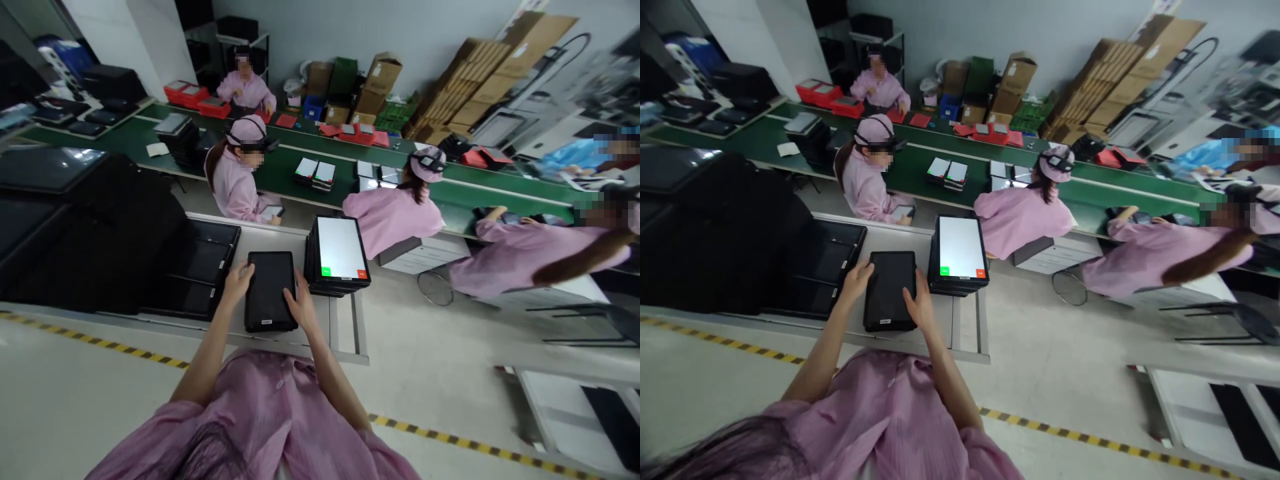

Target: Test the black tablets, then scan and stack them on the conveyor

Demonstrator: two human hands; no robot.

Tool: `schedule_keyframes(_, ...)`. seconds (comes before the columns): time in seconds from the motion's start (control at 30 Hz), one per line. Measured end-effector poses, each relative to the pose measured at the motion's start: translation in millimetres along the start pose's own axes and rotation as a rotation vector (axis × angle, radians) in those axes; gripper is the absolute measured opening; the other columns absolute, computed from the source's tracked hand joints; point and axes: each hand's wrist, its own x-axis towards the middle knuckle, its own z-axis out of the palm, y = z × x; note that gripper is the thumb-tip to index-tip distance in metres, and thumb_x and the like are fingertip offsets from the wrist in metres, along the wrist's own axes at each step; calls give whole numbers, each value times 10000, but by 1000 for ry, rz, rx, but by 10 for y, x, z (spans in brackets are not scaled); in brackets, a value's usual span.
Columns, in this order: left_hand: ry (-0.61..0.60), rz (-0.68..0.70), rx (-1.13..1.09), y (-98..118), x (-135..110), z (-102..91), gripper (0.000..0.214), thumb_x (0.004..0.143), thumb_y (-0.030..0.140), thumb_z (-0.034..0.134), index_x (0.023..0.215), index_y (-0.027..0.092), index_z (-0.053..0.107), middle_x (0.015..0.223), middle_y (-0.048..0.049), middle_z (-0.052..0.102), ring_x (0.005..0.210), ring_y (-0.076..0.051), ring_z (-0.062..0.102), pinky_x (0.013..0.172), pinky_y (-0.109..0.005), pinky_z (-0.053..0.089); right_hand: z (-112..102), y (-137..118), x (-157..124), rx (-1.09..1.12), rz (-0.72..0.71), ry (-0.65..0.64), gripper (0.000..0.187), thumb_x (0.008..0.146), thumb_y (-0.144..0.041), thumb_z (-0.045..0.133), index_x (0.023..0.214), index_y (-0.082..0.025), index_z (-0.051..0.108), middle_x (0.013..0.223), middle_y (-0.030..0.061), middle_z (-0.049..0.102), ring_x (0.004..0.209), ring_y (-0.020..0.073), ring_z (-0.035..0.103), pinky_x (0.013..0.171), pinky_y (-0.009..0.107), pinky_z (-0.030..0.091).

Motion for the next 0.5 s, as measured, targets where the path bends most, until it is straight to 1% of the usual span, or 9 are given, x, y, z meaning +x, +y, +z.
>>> schedule_keyframes(0.07, -28, -11, -36, -262, -157, 111, 580, 1001, 519, 764, 1492, 213, 732, 1616, -149, 683, 1538, -349, 612, 1323, -480, 447, 87, 74, 195, 30, 88, -53, 860, 1009, -605, 675, 1746, -246, 415, 1811, 96, 433, 1696, 318, 390, 1419, 545, 316)
schedule_keyframes(0.1, -33, -16, -53, -346, -210, 161, 624, 1005, 517, 760, 1551, 225, 688, 1651, -141, 654, 1562, -345, 589, 1338, -478, 432, 118, 107, 274, 50, 130, -73, 896, 998, -611, 682, 1761, -246, 385, 1823, 90, 413, 1706, 311, 374, 1426, 538, 299)
schedule_keyframes(0.17, -42, -23, -85, -441, -260, 229, 693, 1017, 509, 743, 1638, 234, 605, 1687, -135, 618, 1587, -337, 562, 1355, -481, 411, 156, 156, 385, 85, 186, -85, 927, 988, -610, 687, 1775, -253, 352, 1837, 76, 389, 1717, 295, 356, 1434, 520, 278)
schedule_keyframes(0.23, -56, -25, -115, -476, -252, 253, 720, 1018, 494, 733, 1665, 224, 571, 1705, -139, 598, 1602, -334, 545, 1363, -492, 396, 165, 183, 440, 117, 212, -79, 939, 978, -596, 698, 1780, -266, 340, 1840, 62, 385, 1712, 282, 367, 1430, 504, 288)
schedule_keyframes(0.33, -79, -6, -155, -496, -206, 246, 713, 1007, 472, 730, 1656, 218, 582, 1726, -135, 574, 1627, -325, 514, 1380, -495, 368, 154, 198, 469, 160, 213, -65, 963, 951, -572, 723, 1780, -269, 339, 1831, 62, 402, 1685, 281, 418, 1417, 495, 320)
schedule_keyframes(0.43, -100, 4, -194, -504, -192, 229, 712, 1003, 464, 730, 1655, 219, 586, 1732, -127, 569, 1637, -314, 502, 1390, -480, 351, 144, 204, 479, 166, 209, -42, 972, 915, -563, 754, 1758, -239, 394, 1804, 86, 449, 1656, 300, 463, 1406, 509, 342)
schedule_keyframes(0.5, -115, 4, -210, -496, -206, 219, 719, 1004, 468, 734, 1662, 224, 579, 1741, -123, 558, 1640, -311, 497, 1392, -473, 349, 143, 206, 485, 162, 211, -23, 952, 905, -576, 764, 1736, -238, 444, 1784, 85, 483, 1644, 308, 479, 1397, 519, 360)
